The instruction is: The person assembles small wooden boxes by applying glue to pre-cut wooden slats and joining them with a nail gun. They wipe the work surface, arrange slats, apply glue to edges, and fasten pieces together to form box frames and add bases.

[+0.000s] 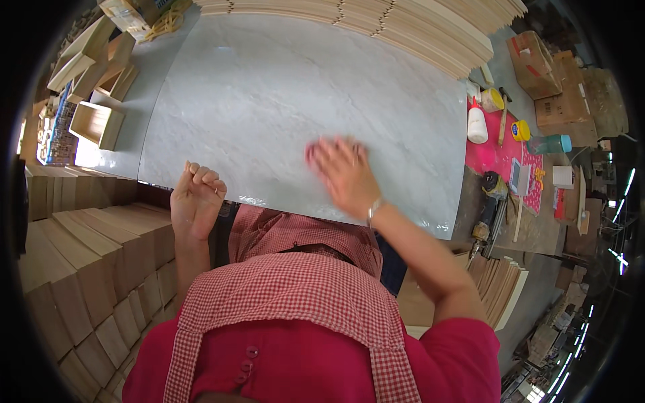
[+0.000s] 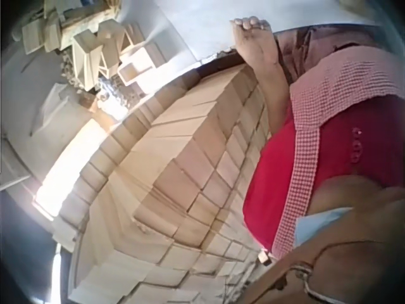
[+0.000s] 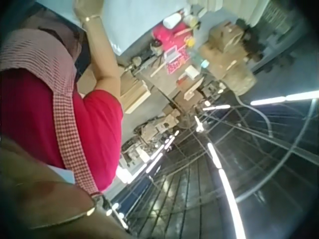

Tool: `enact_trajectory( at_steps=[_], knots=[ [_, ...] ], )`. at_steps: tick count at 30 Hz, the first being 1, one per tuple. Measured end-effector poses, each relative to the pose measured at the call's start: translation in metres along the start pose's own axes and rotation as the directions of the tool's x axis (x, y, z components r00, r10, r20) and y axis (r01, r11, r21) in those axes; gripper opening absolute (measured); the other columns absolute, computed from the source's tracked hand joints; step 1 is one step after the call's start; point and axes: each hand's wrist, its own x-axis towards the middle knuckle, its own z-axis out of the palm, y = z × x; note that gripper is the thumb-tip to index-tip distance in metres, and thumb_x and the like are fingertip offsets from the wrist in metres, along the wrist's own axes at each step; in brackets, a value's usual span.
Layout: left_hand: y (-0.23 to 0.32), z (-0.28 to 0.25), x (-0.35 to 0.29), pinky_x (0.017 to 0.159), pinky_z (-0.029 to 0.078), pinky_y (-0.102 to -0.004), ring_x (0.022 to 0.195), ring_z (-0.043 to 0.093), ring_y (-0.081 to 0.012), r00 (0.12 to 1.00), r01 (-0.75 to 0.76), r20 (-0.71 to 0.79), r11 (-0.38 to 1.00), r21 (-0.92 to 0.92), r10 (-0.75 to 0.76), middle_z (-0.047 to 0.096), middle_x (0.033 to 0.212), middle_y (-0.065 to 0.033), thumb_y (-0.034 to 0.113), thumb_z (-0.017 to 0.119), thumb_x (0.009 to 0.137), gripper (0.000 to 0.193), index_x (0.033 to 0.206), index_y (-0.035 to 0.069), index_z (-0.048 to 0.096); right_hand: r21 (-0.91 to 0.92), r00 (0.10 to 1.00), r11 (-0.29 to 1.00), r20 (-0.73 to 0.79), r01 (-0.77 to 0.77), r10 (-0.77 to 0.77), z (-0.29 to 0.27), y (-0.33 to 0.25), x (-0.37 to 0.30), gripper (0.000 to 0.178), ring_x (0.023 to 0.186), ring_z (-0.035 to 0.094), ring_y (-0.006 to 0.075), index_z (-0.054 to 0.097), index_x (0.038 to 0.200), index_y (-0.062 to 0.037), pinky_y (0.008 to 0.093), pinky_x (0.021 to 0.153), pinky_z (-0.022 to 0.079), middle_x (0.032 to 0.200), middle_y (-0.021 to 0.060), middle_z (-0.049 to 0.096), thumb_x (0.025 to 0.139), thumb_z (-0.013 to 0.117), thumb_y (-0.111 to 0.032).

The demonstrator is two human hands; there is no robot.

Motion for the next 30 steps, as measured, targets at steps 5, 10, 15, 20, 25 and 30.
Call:
enact_trajectory(
  at_steps=[5, 10, 15, 20, 25, 30],
  knots=[
    [-0.008, 0.024, -0.004, 0.080, 0.040, -0.0300, 0.073, 0.043, -0.0111, 0.992, -0.116, 0.075, 0.982, 0.150, 0.106, 0.040, 0.071, 0.0038, 0.025, 0.040, 0.112, 0.026, 0.091, 0.013, 0.051, 0.046, 0.977, 0.997, -0.203, -0.063, 0.071, 0.026, 0.025, 0.156, 0.042, 0.129, 0.050, 0.0346, 0.060, 0.135, -0.0101, 0.0601, 0.102, 0.039, 0.145, 0.0090, 0.056, 0.097, 0.055, -0.028],
    [-0.002, 0.036, -0.009, 0.081, 0.044, -0.0319, 0.063, 0.037, -0.0102, 0.986, -0.123, 0.121, 0.989, 0.085, 0.113, 0.029, 0.061, 0.0051, 0.027, 0.040, 0.113, 0.040, 0.074, 0.016, 0.040, 0.256, 0.938, 0.907, -0.179, 0.334, -0.295, 0.027, -0.123, 0.105, 0.047, 0.144, 0.042, 0.0354, 0.063, 0.135, -0.0103, 0.0578, 0.116, 0.032, 0.147, 0.0113, 0.054, 0.092, 0.062, -0.031],
    [0.007, 0.034, -0.014, 0.074, 0.044, -0.0305, 0.057, 0.031, -0.0102, 0.974, -0.225, 0.017, 0.945, 0.237, 0.228, 0.024, 0.056, 0.0049, 0.033, 0.038, 0.114, 0.051, 0.066, 0.018, 0.030, 0.011, 0.974, 0.989, -0.173, 0.150, -0.146, -0.009, 0.034, 0.059, 0.045, 0.132, 0.052, 0.0314, 0.056, 0.141, -0.0128, 0.0541, 0.113, 0.036, 0.144, 0.0123, 0.055, 0.096, 0.057, -0.019],
    [0.001, 0.045, -0.017, 0.076, 0.038, -0.0313, 0.069, 0.033, -0.0133, 0.989, -0.134, -0.038, 0.970, 0.201, 0.145, 0.031, 0.072, 0.0017, 0.033, 0.038, 0.113, 0.042, 0.076, 0.016, 0.034, 0.112, 0.937, 0.972, -0.262, -0.208, 0.231, 0.021, 0.074, 0.181, 0.032, 0.112, 0.060, 0.0352, 0.059, 0.124, -0.0069, 0.0556, 0.095, 0.045, 0.122, 0.0171, 0.064, 0.098, 0.053, -0.024],
    [0.005, 0.058, -0.022, 0.075, 0.039, -0.0320, 0.068, 0.035, -0.0134, 0.975, -0.214, -0.023, 0.958, 0.191, 0.222, 0.032, 0.073, 0.0017, 0.027, 0.038, 0.113, 0.034, 0.082, 0.013, 0.041, 0.274, 0.937, 0.896, -0.126, 0.349, -0.327, 0.052, -0.158, 0.144, 0.048, 0.138, 0.048, 0.0388, 0.058, 0.136, -0.0066, 0.0559, 0.117, 0.032, 0.146, 0.0198, 0.053, 0.091, 0.058, -0.022],
    [0.018, 0.024, -0.031, 0.065, 0.037, -0.0297, 0.056, 0.029, -0.0101, 0.962, -0.257, -0.036, 0.943, 0.209, 0.270, 0.028, 0.062, 0.0036, 0.026, 0.038, 0.112, 0.040, 0.074, 0.016, 0.037, 0.114, 0.939, 0.933, -0.077, 0.341, -0.334, 0.005, -0.037, 0.099, 0.047, 0.135, 0.049, 0.0360, 0.055, 0.141, -0.0106, 0.0557, 0.112, 0.035, 0.143, 0.0121, 0.056, 0.094, 0.058, -0.014]
  ],
)
